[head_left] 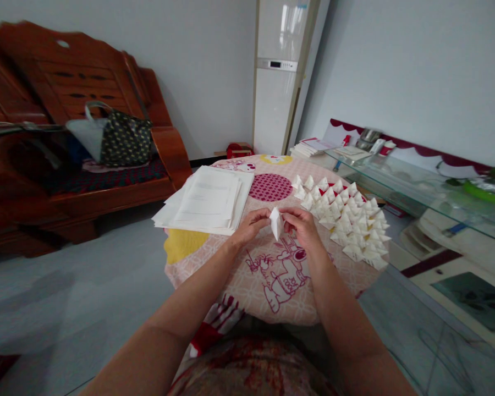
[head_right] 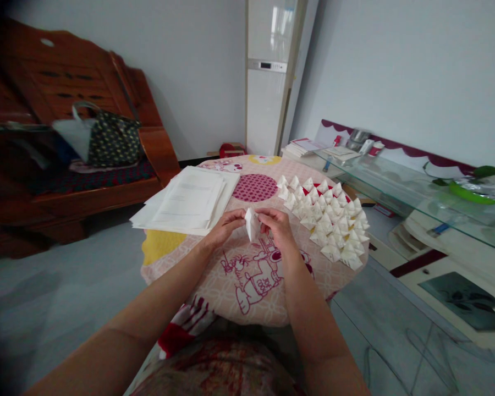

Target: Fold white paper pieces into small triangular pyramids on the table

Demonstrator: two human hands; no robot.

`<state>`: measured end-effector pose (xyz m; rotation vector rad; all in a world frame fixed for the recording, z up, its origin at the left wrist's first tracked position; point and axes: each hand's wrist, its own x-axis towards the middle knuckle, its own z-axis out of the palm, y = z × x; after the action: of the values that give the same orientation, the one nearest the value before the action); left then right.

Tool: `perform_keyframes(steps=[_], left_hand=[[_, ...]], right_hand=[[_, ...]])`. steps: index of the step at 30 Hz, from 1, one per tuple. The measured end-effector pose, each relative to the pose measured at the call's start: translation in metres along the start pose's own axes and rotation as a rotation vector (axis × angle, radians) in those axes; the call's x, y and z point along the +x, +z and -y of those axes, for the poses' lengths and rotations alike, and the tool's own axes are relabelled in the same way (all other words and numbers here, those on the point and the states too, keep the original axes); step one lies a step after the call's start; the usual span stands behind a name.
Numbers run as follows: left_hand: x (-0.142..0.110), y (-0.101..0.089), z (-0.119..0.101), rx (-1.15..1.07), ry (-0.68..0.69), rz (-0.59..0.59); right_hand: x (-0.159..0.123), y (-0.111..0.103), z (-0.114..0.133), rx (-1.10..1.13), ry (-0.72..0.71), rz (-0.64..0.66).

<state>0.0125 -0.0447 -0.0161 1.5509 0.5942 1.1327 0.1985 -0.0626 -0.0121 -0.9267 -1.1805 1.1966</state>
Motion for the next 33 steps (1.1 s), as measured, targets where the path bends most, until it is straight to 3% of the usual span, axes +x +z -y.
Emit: perform_keyframes(steps=[3,7,9,18,24,33], left_hand=[[-0.001,0.0,-0.001,-0.003,-0.016,0.029],[-0.003,-0.001,0.001,-0.034,-0.055,0.032],[-0.003,-0.001,0.004,-0.052,-0.071,0.022],[-0.001,-0.003,0.009,-0.173,-0.105,0.036],[-0.002,-0.006,0.005,-0.106,-0.098,0.009],[-0.002,-0.005,0.007,0.023,-0.089,0.065]], right_hand=[[-0.002,-0.004,0.001,-0.015,0.089,0.066],[-0.007,-0.008,0.003,0.01,0.264,0.272],[-0.008,-0.007,0.003,0.051,0.286,0.321],[-0.004,-0.007,0.001,0.103,0.196,0.154],[-0.006,-0.012,0.002,-0.018,0.207,0.201],[-0.005,-0.009,0.003,0.026,0.198,0.216]])
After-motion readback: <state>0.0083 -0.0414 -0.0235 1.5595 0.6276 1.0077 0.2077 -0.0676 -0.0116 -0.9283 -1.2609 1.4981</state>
